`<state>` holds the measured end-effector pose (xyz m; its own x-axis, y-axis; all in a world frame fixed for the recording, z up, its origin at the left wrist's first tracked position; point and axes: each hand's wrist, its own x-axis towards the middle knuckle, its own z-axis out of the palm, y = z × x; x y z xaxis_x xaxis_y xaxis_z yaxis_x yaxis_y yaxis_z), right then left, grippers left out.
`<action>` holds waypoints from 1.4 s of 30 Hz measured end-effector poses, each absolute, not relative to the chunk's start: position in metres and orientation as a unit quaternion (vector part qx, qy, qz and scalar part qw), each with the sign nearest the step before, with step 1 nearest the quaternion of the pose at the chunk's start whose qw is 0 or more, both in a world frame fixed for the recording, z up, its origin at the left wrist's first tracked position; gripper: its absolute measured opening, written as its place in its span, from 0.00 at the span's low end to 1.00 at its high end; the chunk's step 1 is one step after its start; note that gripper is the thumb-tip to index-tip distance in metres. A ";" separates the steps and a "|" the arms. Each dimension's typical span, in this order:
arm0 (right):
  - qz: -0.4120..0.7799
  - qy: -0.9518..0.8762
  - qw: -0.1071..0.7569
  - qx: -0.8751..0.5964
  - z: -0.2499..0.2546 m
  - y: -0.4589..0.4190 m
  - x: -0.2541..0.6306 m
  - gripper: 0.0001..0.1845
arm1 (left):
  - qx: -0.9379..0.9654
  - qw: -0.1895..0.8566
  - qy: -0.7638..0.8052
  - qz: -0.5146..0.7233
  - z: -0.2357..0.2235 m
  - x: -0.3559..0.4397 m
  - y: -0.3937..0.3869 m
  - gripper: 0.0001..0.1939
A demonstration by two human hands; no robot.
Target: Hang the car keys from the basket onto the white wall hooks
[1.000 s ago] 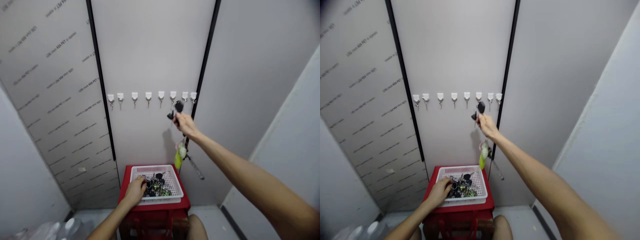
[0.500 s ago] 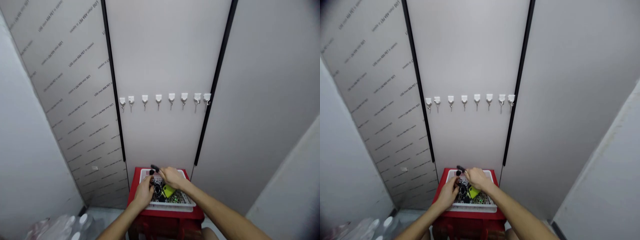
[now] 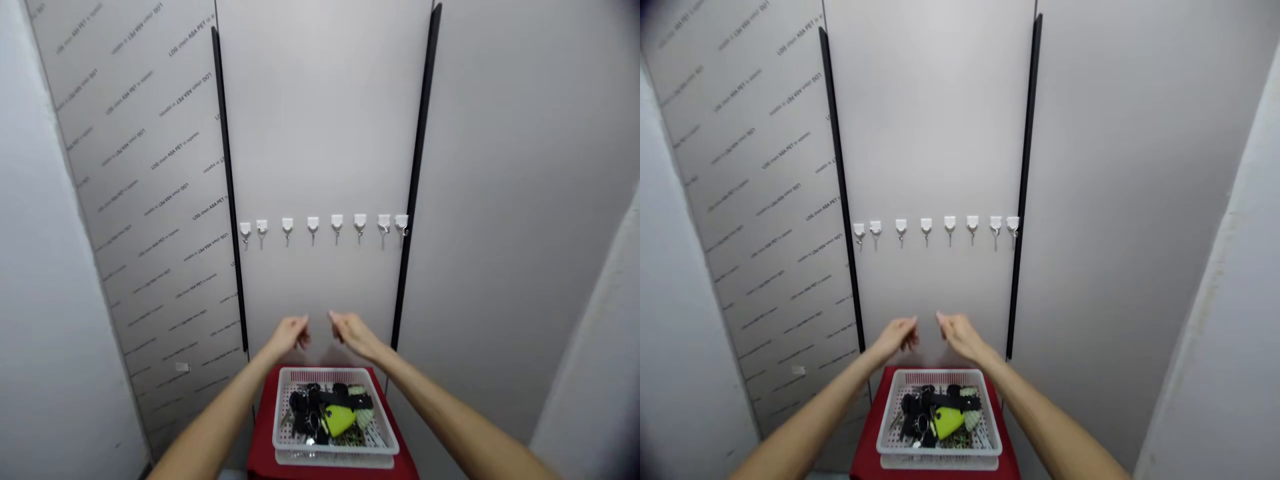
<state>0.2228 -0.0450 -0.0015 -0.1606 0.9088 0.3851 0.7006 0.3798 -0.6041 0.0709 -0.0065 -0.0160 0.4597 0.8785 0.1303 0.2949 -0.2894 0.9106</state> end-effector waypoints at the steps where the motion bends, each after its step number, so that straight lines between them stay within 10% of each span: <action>1: 0.175 -0.718 0.428 -0.521 0.020 -0.042 0.221 0.29 | 0.716 0.470 0.372 0.357 0.010 0.074 -0.004 0.25; 8: 0.440 -0.596 0.561 -0.370 0.103 -0.034 0.213 0.29 | 0.698 0.569 0.241 0.362 0.110 0.100 -0.008 0.30; 29: 0.424 -0.610 0.487 -0.460 0.044 -0.029 0.198 0.29 | 0.686 0.582 0.299 0.318 0.049 0.093 -0.005 0.30; 42: 0.048 -0.765 0.039 -0.642 -0.089 -0.066 0.242 0.16 | 0.859 0.195 0.416 0.228 -0.123 0.075 -0.027 0.16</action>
<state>0.2420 -0.0660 -0.0888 -0.1736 0.9848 -0.0018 0.9774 0.1721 -0.1224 0.0751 -0.0272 -0.1230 0.5509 0.8026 0.2288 0.6246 -0.5784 0.5248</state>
